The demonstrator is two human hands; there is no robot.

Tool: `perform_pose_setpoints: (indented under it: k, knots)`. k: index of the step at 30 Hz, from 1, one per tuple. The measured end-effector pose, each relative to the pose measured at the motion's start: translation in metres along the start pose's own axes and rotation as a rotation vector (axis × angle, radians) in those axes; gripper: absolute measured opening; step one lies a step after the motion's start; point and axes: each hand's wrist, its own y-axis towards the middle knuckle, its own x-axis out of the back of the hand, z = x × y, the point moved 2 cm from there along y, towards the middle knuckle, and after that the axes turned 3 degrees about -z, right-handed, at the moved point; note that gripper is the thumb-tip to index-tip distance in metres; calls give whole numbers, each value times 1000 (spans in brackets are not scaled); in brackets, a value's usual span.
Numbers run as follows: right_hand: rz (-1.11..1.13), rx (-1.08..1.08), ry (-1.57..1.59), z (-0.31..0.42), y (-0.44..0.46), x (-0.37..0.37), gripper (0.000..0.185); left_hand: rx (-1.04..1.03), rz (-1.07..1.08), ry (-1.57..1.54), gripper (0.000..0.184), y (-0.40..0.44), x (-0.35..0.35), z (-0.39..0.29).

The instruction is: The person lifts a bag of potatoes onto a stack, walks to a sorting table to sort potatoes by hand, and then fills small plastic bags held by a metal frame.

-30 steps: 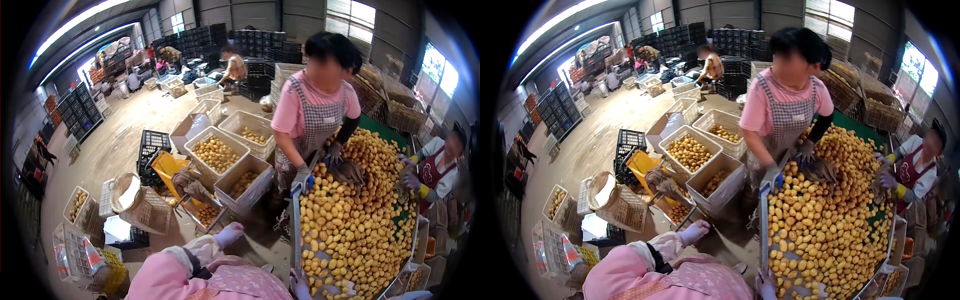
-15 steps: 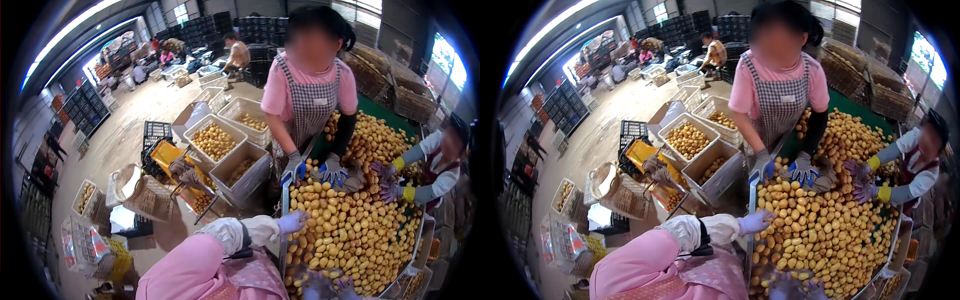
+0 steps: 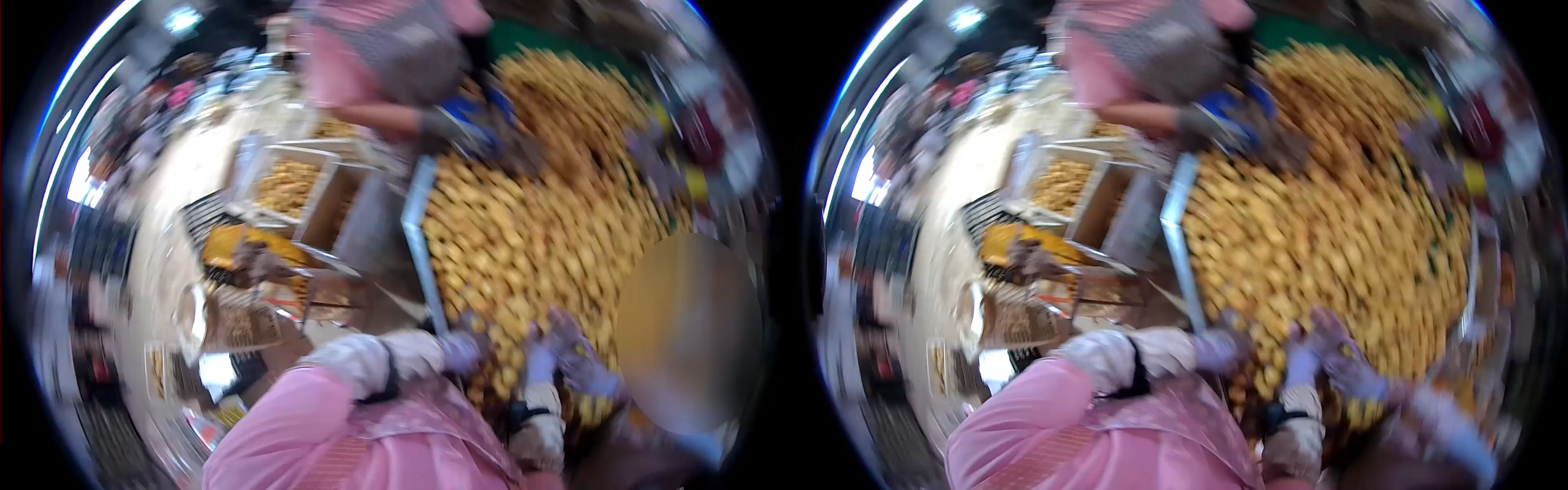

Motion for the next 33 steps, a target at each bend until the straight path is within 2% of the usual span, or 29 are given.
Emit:
perform_pose_setpoints:
  k: [1,2,3,4,5,6,7,9,10,11,13,14,17,18,19,20,21,22,23,24,25,27,28,29,30,31,32,33]
  knots:
    - [135,115,-26,28,-9,51,66,-354,-182,158,29,33,-59,49]
    - [194,148,9,10,-41,54,63,-476,-217,117,28,20,-37,41]
    - [257,49,18,1,-71,68,68,-384,-195,38,30,15,-48,60]
    - [286,-60,9,-24,-103,65,73,-350,-315,195,35,5,-42,61]
    - [163,-225,-1,-33,-130,70,76,-304,-329,230,37,-8,-31,51]
    - [139,-354,-150,-30,-158,68,75,-312,-359,179,35,-16,-25,47]
    - [114,-466,-288,-17,-180,62,74,-222,-232,225,35,-22,-10,35]
    - [584,-283,-138,12,-210,56,63,-325,-373,345,34,-23,-25,43]
    - [260,87,-26,46,-202,95,51,-344,-354,339,34,-26,-27,40]
    - [265,67,-33,42,-213,98,51,-372,-323,328,34,-30,-23,35]
    - [411,-318,178,17,-227,97,42,-403,-302,316,34,-28,-25,32]
    - [418,-319,180,19,-219,98,42,-416,-292,344,34,-30,-27,34]
    - [268,-264,49,40,-168,95,37,-408,-276,353,34,-32,-21,28]
    - [413,-42,247,67,-144,115,45,-409,-255,299,33,-30,-20,30]
    - [414,-42,245,60,-147,104,45,-411,-235,243,32,-27,-18,32]
    - [364,65,320,49,-156,85,39,-413,-239,239,32,-24,-12,36]
    - [313,172,392,35,-162,67,33,-405,-329,321,33,-19,2,44]
    - [453,-309,759,8,-162,49,24,-392,-425,403,33,-12,14,54]
    - [160,-580,981,-2,-139,38,24,-284,-524,313,40,-8,25,70]
    - [60,-214,437,-14,-83,70,26,-175,-534,265,45,-2,28,76]
    - [-90,-82,204,-21,-38,78,29,-69,-546,220,50,3,31,80]
    - [-177,-213,317,-11,46,96,32,36,-483,452,52,14,19,43]
    - [-211,-356,640,-10,74,80,36,53,-378,346,55,27,5,41]
    - [-293,-263,517,-5,95,60,40,24,-351,313,59,41,-15,43]
    - [-275,-164,291,1,97,16,48,-61,-299,368,55,35,-12,13]
    - [20,-200,-47,44,86,27,55,-145,-248,418,51,24,-9,-14]
    - [199,-112,-102,61,68,16,58,-156,-246,420,51,16,-16,-14]
    - [209,-58,-68,73,43,12,55,-297,-278,399,46,5,-22,-12]
